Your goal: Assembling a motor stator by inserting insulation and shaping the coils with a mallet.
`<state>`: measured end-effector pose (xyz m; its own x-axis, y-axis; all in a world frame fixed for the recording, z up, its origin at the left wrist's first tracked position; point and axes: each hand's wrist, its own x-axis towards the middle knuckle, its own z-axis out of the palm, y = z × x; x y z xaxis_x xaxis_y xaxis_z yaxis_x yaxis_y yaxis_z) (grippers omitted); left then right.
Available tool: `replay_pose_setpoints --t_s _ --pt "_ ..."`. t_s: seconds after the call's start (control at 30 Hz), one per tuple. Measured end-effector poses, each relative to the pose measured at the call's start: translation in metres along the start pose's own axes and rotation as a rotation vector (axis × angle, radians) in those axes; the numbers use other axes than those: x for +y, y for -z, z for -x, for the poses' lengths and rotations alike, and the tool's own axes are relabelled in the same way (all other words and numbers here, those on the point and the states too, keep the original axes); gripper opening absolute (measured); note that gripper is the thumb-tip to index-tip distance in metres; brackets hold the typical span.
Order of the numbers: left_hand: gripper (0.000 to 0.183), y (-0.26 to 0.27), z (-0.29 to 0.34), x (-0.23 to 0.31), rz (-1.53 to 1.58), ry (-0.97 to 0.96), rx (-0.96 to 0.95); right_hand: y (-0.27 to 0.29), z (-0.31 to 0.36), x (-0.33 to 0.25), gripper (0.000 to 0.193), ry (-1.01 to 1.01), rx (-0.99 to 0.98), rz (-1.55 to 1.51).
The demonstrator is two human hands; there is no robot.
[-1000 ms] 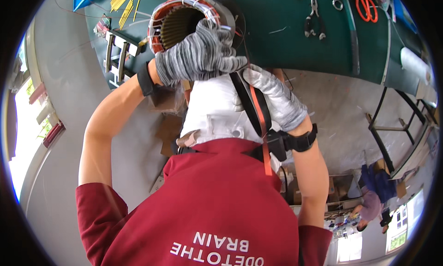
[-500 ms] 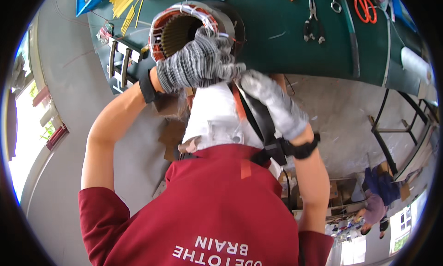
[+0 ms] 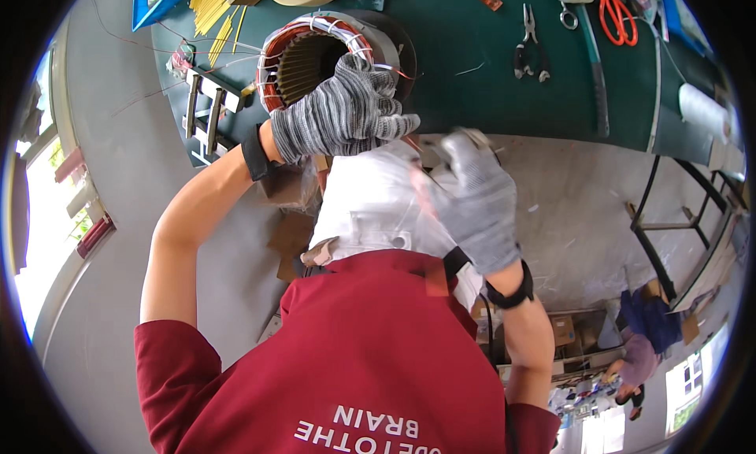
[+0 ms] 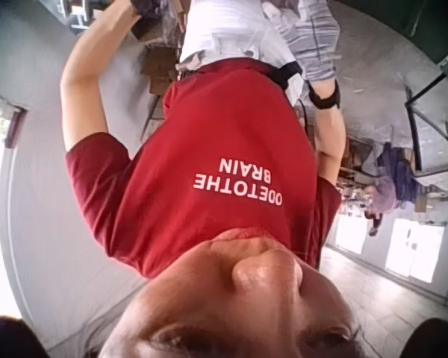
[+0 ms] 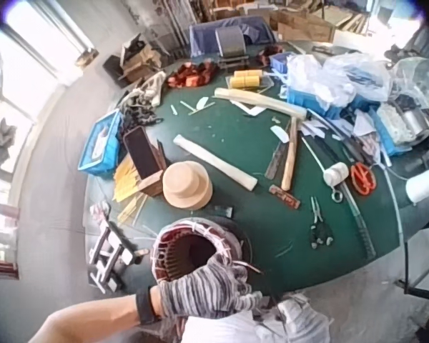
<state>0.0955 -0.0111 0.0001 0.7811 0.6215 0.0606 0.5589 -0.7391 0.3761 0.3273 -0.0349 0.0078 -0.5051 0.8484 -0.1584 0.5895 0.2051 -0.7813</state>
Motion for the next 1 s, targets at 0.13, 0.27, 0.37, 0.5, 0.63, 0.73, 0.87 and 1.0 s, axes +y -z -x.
replay_pose_setpoints --t_s 0.13,0.27,0.37,0.5,0.63,0.73,0.87,1.0 --pt "0.026 0.004 -0.001 0.0 -0.009 0.038 -0.009 -0.002 -0.007 -0.011 0.024 0.189 0.151 0.015" --pt "0.022 0.021 0.006 0.009 -0.053 0.019 -0.003 0.033 0.023 0.01 0.023 -0.365 -0.026 -0.236" --pt "0.025 0.031 0.042 0.044 0.102 -0.024 -0.103 0.043 0.03 0.013 0.037 -0.45 -0.091 -0.591" --pt "0.025 0.048 0.062 0.059 0.346 0.104 -0.059 0.051 -0.004 -0.008 0.067 -0.18 -0.305 -0.569" --pt "0.023 0.054 0.028 0.032 0.347 0.458 0.456 0.05 -0.072 -0.053 0.054 0.085 -0.192 -0.62" --pt "0.023 0.04 -0.009 0.016 0.094 0.483 0.388 0.057 -0.103 -0.033 0.044 -0.291 -0.112 -0.786" --pt "0.029 0.033 -0.007 0.03 -0.269 0.419 0.074 0.049 -0.078 -0.007 0.039 -0.367 0.015 -0.813" --pt "0.036 0.012 0.004 0.016 -0.237 0.122 0.161 0.048 -0.016 -0.013 0.03 -0.542 -0.096 -0.86"
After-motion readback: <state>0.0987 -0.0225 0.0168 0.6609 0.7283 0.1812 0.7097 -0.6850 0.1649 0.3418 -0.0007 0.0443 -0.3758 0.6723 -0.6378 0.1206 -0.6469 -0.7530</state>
